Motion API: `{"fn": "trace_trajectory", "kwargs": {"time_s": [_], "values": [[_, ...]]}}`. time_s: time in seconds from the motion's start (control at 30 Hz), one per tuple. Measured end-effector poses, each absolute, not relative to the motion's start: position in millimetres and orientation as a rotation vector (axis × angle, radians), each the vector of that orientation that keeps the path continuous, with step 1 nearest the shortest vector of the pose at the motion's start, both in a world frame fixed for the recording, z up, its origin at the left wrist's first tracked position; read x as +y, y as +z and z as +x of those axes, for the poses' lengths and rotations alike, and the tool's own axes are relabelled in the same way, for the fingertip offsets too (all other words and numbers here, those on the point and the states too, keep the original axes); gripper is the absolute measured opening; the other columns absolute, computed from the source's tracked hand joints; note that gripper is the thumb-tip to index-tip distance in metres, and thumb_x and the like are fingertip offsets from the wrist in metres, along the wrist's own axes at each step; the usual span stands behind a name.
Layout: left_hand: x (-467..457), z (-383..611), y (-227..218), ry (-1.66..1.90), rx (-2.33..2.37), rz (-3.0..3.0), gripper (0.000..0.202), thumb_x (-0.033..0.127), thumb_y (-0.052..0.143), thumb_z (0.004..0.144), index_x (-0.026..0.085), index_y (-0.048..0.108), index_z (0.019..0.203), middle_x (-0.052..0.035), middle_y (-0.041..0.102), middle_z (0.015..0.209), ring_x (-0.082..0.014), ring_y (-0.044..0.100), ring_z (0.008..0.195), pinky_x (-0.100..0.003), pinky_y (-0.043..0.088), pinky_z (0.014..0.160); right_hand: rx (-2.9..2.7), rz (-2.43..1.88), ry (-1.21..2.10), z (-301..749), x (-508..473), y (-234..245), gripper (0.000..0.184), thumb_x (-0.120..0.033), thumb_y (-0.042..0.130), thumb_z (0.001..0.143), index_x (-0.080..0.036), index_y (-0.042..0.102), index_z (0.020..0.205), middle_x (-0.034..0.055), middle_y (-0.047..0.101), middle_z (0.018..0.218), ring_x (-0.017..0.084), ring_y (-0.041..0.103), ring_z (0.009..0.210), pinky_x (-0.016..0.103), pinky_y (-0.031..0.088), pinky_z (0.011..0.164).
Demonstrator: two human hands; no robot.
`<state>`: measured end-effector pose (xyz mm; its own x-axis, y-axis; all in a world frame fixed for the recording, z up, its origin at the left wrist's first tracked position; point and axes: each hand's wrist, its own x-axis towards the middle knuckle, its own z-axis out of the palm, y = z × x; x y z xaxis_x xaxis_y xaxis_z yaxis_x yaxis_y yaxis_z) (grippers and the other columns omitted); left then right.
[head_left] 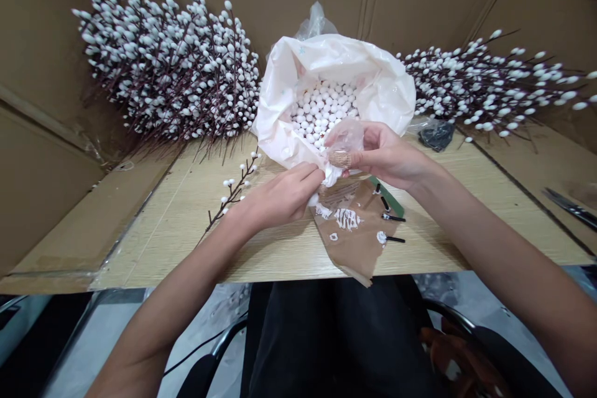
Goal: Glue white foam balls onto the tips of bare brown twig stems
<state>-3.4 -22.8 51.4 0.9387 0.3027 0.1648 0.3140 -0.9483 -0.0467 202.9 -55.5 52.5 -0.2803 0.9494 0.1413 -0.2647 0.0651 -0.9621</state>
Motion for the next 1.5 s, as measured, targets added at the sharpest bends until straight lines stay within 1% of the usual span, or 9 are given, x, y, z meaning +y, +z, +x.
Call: {"fn": "trace_trajectory", "kwargs": {"time_s": [0.27, 0.47, 0.67, 0.73, 0.9, 1.03, 1.2, 1.33, 1.5], "values": [[-24, -2, 47, -0.123, -0.393, -3.097, 0.029, 0.002, 0.036, 0.079, 0.013, 0.053, 0.1, -0.0098, 0.059, 0.094, -0.0198, 0.056, 0.086, -0.028, 0.049, 0.07, -1.357, -0.778, 1.496, 205, -55, 52, 0.028, -0.02, 0.083, 0.063, -0.015, 0.065, 0.084, -0.0015, 0.064, 0.072, 0.009, 0.059, 0.062, 0.02, 0.05, 0.054], [-26, -1, 41, -0.145, -0.341, -3.115, 0.039, 0.001, 0.035, 0.079, 0.013, 0.049, 0.114, -0.0114, 0.06, 0.105, -0.0212, 0.057, 0.098, -0.031, 0.051, 0.082, -1.385, -0.758, 1.518, 205, -55, 51, 0.026, -0.018, 0.082, 0.064, -0.014, 0.064, 0.083, -0.0013, 0.063, 0.074, 0.009, 0.06, 0.064, 0.019, 0.05, 0.054], [-25, 0, 39, -0.1, -0.393, -3.139, 0.036, 0.002, 0.039, 0.079, 0.013, 0.054, 0.11, -0.0116, 0.061, 0.103, -0.0223, 0.058, 0.097, -0.033, 0.051, 0.081, -1.405, -0.726, 1.542, 206, -53, 49, 0.026, -0.02, 0.082, 0.065, -0.013, 0.064, 0.083, -0.001, 0.064, 0.074, 0.008, 0.061, 0.063, 0.018, 0.05, 0.053], [-26, 0, 41, -0.095, -0.391, -3.145, 0.04, 0.002, 0.039, 0.078, 0.013, 0.053, 0.114, -0.0124, 0.062, 0.104, -0.0231, 0.059, 0.097, -0.034, 0.052, 0.082, -1.424, -0.718, 1.55, 207, -53, 49, 0.026, -0.021, 0.082, 0.065, -0.013, 0.064, 0.082, -0.0006, 0.065, 0.074, 0.008, 0.061, 0.063, 0.018, 0.051, 0.054], [-29, -1, 46, -0.169, -0.336, -3.187, 0.047, 0.001, 0.036, 0.079, 0.015, 0.048, 0.123, -0.0129, 0.059, 0.116, -0.0231, 0.057, 0.109, -0.035, 0.05, 0.09, -1.442, -0.704, 1.553, 207, -54, 50, 0.026, -0.021, 0.082, 0.065, -0.014, 0.065, 0.083, -0.0011, 0.065, 0.075, 0.008, 0.061, 0.064, 0.017, 0.052, 0.055], [-28, -2, 47, -0.212, -0.366, -3.253, 0.035, 0.006, 0.034, 0.084, 0.014, 0.052, 0.112, -0.0133, 0.061, 0.106, -0.023, 0.059, 0.101, -0.033, 0.051, 0.084, -1.434, -0.7, 1.557, 207, -55, 51, 0.027, -0.02, 0.083, 0.064, -0.014, 0.066, 0.084, -0.0005, 0.065, 0.076, 0.009, 0.061, 0.065, 0.018, 0.052, 0.055], [-24, -2, 51, -0.501, -0.385, -3.453, 0.022, 0.016, 0.031, 0.092, 0.016, 0.053, 0.09, -0.0091, 0.063, 0.088, -0.0194, 0.059, 0.081, -0.029, 0.048, 0.073, -1.311, -0.696, 1.546, 208, -55, 51, 0.027, -0.023, 0.081, 0.068, -0.015, 0.067, 0.089, -0.0006, 0.066, 0.075, 0.009, 0.063, 0.063, 0.019, 0.052, 0.054], [-20, -1, 50, -0.682, -0.453, -3.697, 0.029, 0.028, 0.03, 0.098, 0.016, 0.051, 0.082, -0.0048, 0.059, 0.076, -0.0162, 0.055, 0.072, -0.026, 0.044, 0.069, -1.262, -0.71, 1.493, 206, -55, 52, 0.03, -0.022, 0.083, 0.062, -0.015, 0.067, 0.087, -0.0007, 0.067, 0.076, 0.009, 0.064, 0.063, 0.02, 0.054, 0.057], [-13, -1, 44, -0.89, -0.642, -3.88, 0.036, 0.043, 0.037, 0.096, 0.016, 0.053, 0.079, -0.0022, 0.053, 0.073, -0.014, 0.048, 0.067, -0.024, 0.04, 0.064, -1.268, -0.73, 1.409, 206, -54, 52, 0.031, -0.021, 0.084, 0.06, -0.015, 0.067, 0.085, -0.0006, 0.067, 0.075, 0.01, 0.064, 0.066, 0.02, 0.055, 0.059]]}}
